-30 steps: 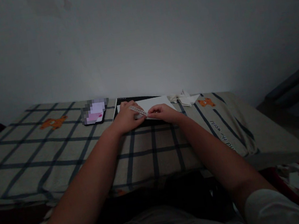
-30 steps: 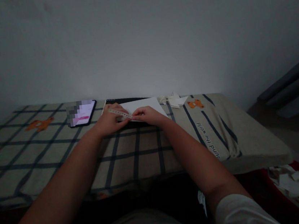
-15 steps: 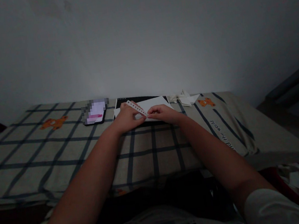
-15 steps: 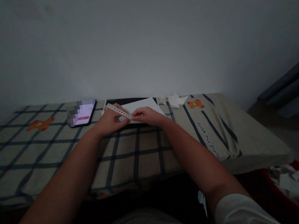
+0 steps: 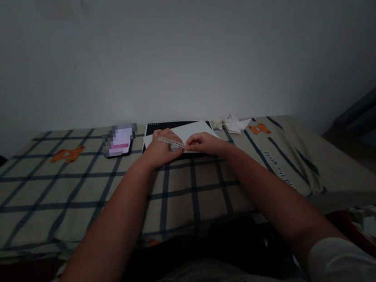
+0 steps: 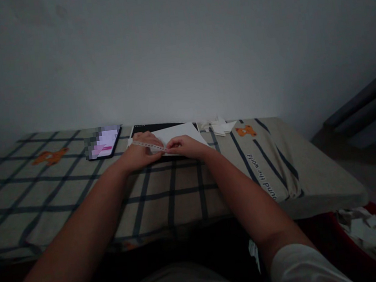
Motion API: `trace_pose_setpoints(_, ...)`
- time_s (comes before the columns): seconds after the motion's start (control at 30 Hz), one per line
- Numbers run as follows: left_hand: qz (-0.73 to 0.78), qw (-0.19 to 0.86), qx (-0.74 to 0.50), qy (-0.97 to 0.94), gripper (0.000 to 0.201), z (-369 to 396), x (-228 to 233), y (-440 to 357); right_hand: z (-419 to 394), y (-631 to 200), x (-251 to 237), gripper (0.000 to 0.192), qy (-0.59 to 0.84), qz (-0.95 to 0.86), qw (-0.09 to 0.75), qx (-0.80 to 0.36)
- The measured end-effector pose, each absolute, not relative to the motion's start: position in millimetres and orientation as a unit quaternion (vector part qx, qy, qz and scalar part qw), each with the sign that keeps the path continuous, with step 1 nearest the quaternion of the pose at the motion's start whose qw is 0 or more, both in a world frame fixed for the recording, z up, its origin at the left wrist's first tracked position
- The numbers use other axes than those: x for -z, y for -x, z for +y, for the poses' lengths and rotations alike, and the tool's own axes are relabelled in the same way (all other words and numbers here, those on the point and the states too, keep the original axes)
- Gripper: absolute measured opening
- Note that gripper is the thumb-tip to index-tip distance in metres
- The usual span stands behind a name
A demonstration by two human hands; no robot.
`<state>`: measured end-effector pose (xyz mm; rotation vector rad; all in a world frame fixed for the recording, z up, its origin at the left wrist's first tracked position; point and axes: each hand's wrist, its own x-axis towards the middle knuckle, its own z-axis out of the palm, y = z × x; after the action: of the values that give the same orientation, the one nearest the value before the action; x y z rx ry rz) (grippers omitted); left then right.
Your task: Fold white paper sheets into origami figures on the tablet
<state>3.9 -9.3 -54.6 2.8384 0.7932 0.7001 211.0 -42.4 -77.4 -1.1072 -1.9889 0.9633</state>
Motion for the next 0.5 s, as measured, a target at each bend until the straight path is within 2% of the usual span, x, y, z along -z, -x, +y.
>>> trace_pose_setpoints(0.5, 0.257, 0.028, -0.215, -0.942, 0.019, -10.7, 53.8, -5.0, -44.2, -212.2, 74.2, 0.029, 0.439, -0.764, 0.325, -0.344)
